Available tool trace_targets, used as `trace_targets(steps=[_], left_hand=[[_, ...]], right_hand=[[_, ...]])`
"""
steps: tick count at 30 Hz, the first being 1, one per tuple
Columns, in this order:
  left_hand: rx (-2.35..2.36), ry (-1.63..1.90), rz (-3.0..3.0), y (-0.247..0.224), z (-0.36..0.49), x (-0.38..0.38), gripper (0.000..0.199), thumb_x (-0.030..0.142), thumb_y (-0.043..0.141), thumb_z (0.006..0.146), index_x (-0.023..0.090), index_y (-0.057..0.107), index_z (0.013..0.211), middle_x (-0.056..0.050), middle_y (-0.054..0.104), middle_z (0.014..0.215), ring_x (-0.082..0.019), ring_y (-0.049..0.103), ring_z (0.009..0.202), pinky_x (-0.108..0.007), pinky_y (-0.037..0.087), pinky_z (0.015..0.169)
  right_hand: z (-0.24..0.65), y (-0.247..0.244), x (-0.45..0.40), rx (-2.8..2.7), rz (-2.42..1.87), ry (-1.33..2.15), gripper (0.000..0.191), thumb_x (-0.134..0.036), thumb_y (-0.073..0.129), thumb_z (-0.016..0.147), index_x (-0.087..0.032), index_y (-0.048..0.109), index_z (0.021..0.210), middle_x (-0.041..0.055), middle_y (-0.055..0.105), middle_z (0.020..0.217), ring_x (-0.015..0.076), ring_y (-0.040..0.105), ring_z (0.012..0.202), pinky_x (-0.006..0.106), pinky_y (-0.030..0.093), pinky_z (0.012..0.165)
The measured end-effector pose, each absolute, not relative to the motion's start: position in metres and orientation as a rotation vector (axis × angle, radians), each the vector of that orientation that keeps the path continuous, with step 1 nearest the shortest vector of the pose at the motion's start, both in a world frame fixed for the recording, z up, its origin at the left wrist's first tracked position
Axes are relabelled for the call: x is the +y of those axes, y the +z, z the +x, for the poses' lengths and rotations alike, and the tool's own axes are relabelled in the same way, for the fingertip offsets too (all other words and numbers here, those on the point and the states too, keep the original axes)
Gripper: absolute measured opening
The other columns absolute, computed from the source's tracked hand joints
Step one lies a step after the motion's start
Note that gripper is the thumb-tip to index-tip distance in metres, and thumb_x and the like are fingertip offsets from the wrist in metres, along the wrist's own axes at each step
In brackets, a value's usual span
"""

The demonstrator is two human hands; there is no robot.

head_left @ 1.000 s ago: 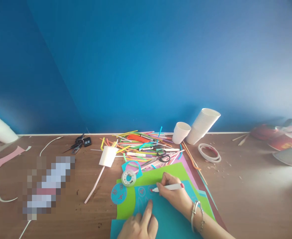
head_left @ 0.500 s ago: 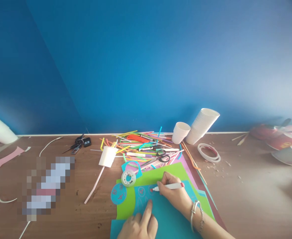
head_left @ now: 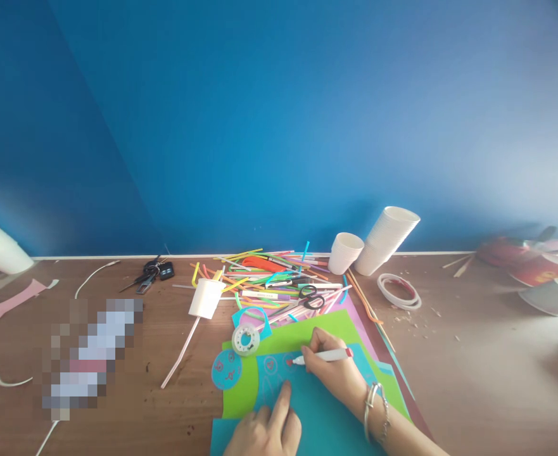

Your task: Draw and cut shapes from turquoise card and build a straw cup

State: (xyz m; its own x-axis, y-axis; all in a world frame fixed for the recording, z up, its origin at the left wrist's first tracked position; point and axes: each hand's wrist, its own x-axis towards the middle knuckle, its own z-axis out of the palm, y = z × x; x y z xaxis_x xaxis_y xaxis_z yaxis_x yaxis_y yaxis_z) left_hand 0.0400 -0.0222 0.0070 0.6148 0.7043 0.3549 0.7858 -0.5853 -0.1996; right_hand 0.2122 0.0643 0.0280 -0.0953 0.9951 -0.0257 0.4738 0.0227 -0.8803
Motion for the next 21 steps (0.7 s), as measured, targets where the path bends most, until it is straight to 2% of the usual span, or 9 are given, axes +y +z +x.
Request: trace_targets(steps=[5, 11, 18, 21], left_hand=[[-1.171, -0.318, -2.498, 0.007, 0.04, -0.021, 0.019, 0.007, 0.038, 0.085, 0.018, 0.054, 0.085, -0.009, 0.066, 0.111, -0.008, 0.058, 0.051, -0.017, 0.048, 0.047], [-1.084, -0.22, -2.521, 0.008, 0.039, -0.018, 0.018, 0.009, 0.04, 0.084, 0.018, 0.055, 0.083, -0.007, 0.067, 0.113, -0.012, 0.059, 0.048, -0.023, 0.049, 0.04], [-1.087, -0.216, -2.51, 0.003, 0.039, -0.019, 0.015, 0.01, 0.044, 0.085, 0.018, 0.057, 0.085, -0.007, 0.067, 0.113, -0.011, 0.06, 0.05, -0.02, 0.049, 0.042], [-1.155, -0.224, -2.514, -0.003, 0.039, -0.021, 0.016, 0.01, 0.045, 0.085, 0.018, 0.058, 0.087, -0.008, 0.066, 0.113, -0.011, 0.062, 0.052, -0.02, 0.05, 0.045]], right_hand=[[0.212, 0.028, 0.064, -1.652, -1.529, 1.017, 0.024, -0.027, 0.052, 0.073, -0.023, 0.036, 0.055, -0.0059, 0.048, 0.045, 0.0106, 0.041, 0.044, 0.022, 0.034, 0.046], [0.213, 0.027, 0.064, -1.655, -1.52, 1.015, 0.024, -0.027, 0.052, 0.074, -0.023, 0.036, 0.056, -0.0059, 0.049, 0.045, 0.0109, 0.043, 0.045, 0.022, 0.034, 0.046], [0.212, 0.028, 0.065, -1.643, -1.519, 1.012, 0.023, -0.026, 0.053, 0.073, -0.023, 0.038, 0.055, -0.0049, 0.052, 0.045, 0.0106, 0.042, 0.045, 0.022, 0.033, 0.046], [0.215, 0.032, 0.066, -1.544, -1.481, 1.115, 0.024, -0.031, 0.053, 0.073, -0.023, 0.039, 0.055, -0.0042, 0.053, 0.044, 0.0108, 0.042, 0.043, 0.022, 0.033, 0.045]])
